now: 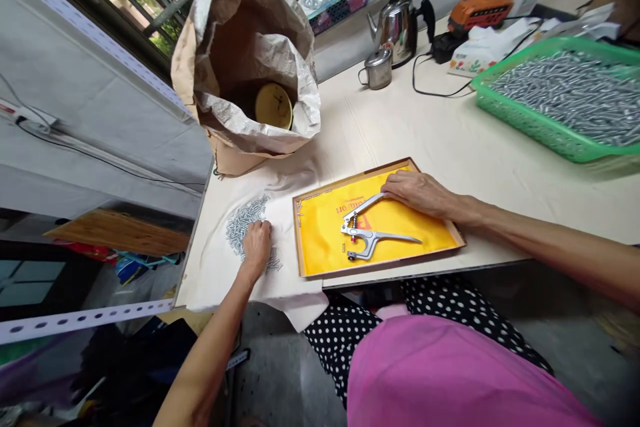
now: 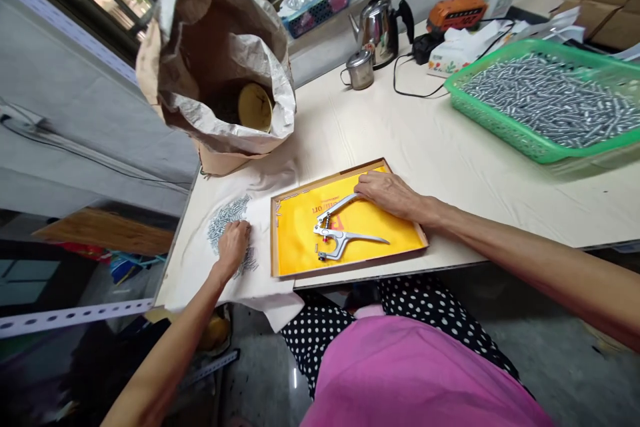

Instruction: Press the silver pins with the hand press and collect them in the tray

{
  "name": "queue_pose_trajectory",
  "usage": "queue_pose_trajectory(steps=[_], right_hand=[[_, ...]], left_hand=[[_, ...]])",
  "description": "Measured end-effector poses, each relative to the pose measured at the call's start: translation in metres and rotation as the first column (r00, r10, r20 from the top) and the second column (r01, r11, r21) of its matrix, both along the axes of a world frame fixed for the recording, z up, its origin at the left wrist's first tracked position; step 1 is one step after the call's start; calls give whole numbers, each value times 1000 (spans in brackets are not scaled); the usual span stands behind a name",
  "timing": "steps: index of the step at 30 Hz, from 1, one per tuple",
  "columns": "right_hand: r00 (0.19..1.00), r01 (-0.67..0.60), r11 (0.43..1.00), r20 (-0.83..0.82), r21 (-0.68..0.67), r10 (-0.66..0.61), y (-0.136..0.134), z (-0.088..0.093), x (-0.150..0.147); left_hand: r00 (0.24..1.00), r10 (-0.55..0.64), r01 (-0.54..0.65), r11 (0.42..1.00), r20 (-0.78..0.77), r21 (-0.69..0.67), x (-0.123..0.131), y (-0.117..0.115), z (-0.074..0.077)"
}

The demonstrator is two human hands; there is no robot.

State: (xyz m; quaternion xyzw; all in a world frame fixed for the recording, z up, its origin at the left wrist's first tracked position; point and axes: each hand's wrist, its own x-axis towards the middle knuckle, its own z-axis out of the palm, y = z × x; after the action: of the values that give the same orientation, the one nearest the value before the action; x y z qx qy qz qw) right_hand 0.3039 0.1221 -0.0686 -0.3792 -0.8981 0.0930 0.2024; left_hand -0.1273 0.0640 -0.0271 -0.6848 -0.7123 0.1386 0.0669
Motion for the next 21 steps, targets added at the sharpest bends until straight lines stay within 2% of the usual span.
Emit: queue_pose_trajectory(steps=[5,8,10,12,14,17,19,21], right_hand=[[995,46,999,84,24,-48,9,6,8],[989,53,998,141,-22,-49,10,7,9],[986,73,995,153,-72,-61,8,6,7],[986,106,991,138,-83,-94,3,8,3],[985,138,988,114,-65,-130,-5,13,-2],[984,113,988,152,-104,-97,-24,21,-10],[977,78,984,207,-161,-43,-38,23,-14],[969,63,978,247,-197,-13,-51,21,-17]], left_hand=[[997,6,-6,1000,73,-3,-8,6,-1],[989,35,-37,999,144,12,-10,6,2],[971,41,-55,997,236,53,-5,5,8],[915,57,-109,988,399,110,10,2,16],[783,83,-191,975,617,112,37,-2,24],[453,145,-190,980,880,-63,91,-12,26],[274,222,-137,972,936,-191,127,-17,22],[189,294,-106,955,937,-279,153,-21,15]])
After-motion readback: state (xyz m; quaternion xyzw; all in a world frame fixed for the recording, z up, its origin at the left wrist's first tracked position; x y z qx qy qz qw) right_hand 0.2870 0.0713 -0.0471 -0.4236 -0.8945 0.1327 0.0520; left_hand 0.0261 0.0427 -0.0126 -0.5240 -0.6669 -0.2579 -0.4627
